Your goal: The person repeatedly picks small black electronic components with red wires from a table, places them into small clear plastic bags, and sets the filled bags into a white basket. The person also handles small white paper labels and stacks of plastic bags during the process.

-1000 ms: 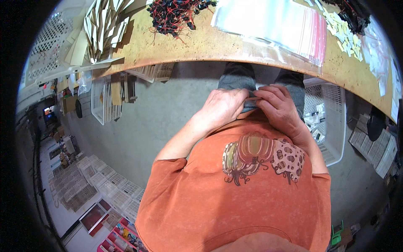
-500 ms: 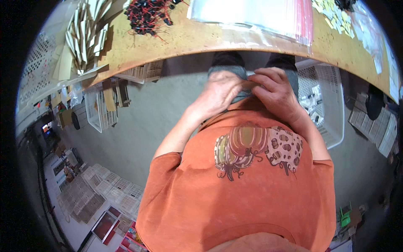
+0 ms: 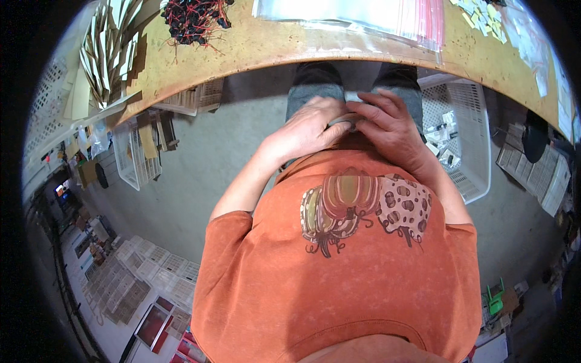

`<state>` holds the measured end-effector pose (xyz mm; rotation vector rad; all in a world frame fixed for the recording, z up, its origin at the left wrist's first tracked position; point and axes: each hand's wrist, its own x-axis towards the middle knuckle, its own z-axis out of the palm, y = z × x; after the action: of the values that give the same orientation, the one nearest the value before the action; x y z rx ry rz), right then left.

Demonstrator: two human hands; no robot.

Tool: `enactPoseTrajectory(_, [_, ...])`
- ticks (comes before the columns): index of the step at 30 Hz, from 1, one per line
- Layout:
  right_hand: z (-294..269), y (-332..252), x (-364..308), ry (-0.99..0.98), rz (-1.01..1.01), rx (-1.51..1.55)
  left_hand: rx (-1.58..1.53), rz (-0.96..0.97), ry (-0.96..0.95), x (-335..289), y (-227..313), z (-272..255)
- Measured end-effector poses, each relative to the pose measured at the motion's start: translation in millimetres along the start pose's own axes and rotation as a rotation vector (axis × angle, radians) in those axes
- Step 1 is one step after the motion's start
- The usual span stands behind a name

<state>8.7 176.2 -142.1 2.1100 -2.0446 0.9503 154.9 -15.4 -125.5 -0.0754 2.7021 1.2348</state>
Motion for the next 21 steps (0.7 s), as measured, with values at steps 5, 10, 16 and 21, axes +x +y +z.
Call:
enactPoseTrajectory(5, [-4, 3, -4, -0.061, 0.117, -0.04, 0.121, 0.059, 0.332, -3, 27, -18])
enactPoseTrajectory(10, [-3, 7, -1, -0.016, 0.091, -0.051, 0.06, 0.016, 0.363, -3, 11, -10])
enactPoseTrajectory(16, [5, 2, -1, 0.047, -0.008, -0.066, -0.124, -0.048, 0.461, 0, 5, 1])
enactPoseTrajectory(21, [0, -4, 6, -0.126, -0.044, -0.04, -0.26, -0.118, 0.523, -1, 7, 11])
